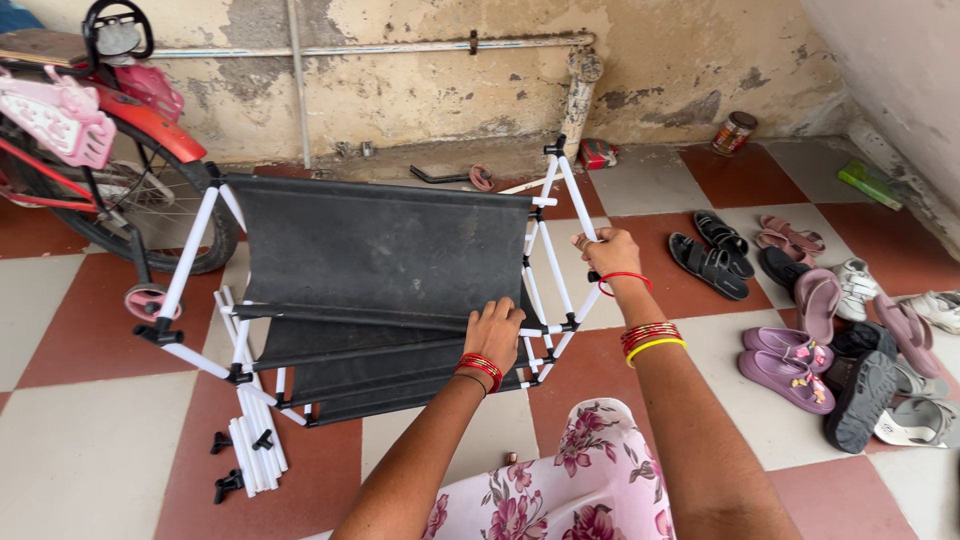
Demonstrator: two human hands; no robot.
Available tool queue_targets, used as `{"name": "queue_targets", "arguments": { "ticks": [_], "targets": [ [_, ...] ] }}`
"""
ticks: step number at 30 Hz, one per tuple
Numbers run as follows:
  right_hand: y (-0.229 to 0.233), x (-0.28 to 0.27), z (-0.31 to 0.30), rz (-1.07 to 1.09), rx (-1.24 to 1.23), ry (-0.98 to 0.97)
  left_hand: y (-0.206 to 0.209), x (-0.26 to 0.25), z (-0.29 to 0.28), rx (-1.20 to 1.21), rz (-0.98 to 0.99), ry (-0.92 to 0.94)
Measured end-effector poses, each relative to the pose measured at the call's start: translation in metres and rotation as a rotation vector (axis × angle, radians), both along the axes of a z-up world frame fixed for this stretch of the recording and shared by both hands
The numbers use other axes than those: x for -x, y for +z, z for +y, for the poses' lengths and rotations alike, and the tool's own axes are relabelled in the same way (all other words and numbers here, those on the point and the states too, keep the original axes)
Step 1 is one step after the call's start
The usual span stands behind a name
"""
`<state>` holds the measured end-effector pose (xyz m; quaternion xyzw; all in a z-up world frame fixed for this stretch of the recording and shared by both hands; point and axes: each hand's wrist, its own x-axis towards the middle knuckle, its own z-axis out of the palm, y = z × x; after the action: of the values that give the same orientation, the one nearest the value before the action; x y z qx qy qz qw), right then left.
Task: The person disassembles a shoe rack by detaching plastic connectors and poles from the frame, pulling rods out of the fabric shelf sleeves, and placing the parts on the floor by hand.
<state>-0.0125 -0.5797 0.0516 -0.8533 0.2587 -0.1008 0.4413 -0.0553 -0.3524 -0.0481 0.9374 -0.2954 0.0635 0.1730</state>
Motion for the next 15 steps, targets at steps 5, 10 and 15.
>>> {"name": "queue_targets", "arguments": {
  "ticks": [5,10,15],
  "targets": [
    [0.004,0.005,0.002,-0.129,0.371,-0.049,0.017,-0.002,0.03,0.072,-0.037,0.047],
    [0.022,0.028,0.026,-0.425,0.951,-0.047,0.03,0.002,0.07,0.099,-0.04,0.113],
    [0.03,0.05,0.077,-0.646,1.161,0.182,0.031,0.008,0.107,0.111,-0.007,0.177]
  ]
}}
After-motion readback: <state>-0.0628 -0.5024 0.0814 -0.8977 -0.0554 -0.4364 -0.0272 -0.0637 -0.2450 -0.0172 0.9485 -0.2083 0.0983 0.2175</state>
